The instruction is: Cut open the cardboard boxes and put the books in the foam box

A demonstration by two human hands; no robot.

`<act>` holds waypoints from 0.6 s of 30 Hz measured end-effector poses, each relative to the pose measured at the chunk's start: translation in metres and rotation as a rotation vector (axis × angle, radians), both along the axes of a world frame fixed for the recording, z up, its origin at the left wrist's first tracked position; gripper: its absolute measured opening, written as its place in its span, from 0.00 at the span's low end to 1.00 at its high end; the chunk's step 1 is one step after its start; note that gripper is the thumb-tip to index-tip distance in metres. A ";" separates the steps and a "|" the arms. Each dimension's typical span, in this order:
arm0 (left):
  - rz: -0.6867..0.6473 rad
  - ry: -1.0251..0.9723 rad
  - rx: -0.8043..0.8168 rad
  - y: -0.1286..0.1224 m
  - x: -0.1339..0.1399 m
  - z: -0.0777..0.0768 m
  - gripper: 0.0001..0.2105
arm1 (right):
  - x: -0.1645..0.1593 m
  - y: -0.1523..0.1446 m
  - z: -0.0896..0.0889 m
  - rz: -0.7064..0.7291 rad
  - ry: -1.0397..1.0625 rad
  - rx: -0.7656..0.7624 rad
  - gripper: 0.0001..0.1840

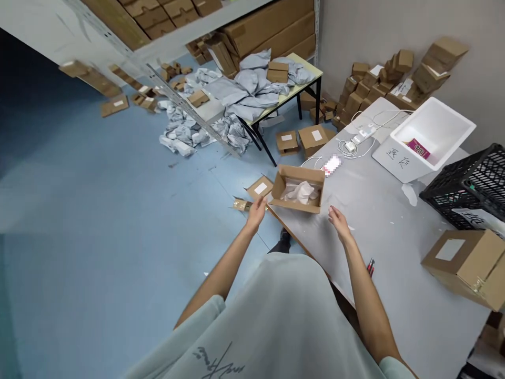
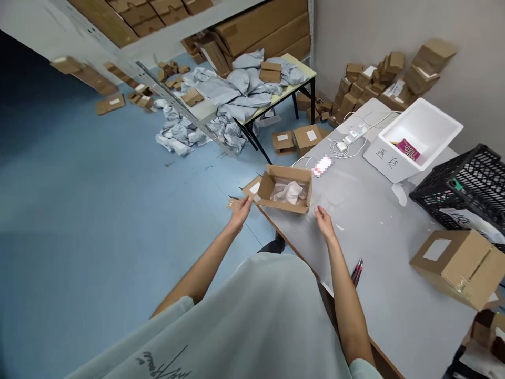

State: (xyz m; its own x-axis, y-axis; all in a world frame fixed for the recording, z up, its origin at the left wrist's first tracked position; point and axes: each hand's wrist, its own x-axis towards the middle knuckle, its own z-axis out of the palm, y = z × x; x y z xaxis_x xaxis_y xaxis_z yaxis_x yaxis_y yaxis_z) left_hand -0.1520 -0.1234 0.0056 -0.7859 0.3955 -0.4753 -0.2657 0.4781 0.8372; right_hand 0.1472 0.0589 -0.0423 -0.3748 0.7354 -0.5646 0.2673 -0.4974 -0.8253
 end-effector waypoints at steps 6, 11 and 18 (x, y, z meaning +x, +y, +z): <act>-0.154 -0.286 0.083 0.029 -0.027 -0.041 0.21 | -0.053 -0.007 0.016 -0.015 -0.060 -0.110 0.39; -0.173 -0.181 0.171 -0.011 -0.071 -0.055 0.20 | -0.112 -0.036 0.033 0.071 -0.162 0.044 0.45; 0.084 0.005 0.146 -0.109 -0.166 -0.062 0.22 | -0.260 -0.065 0.039 0.387 -0.055 0.138 0.48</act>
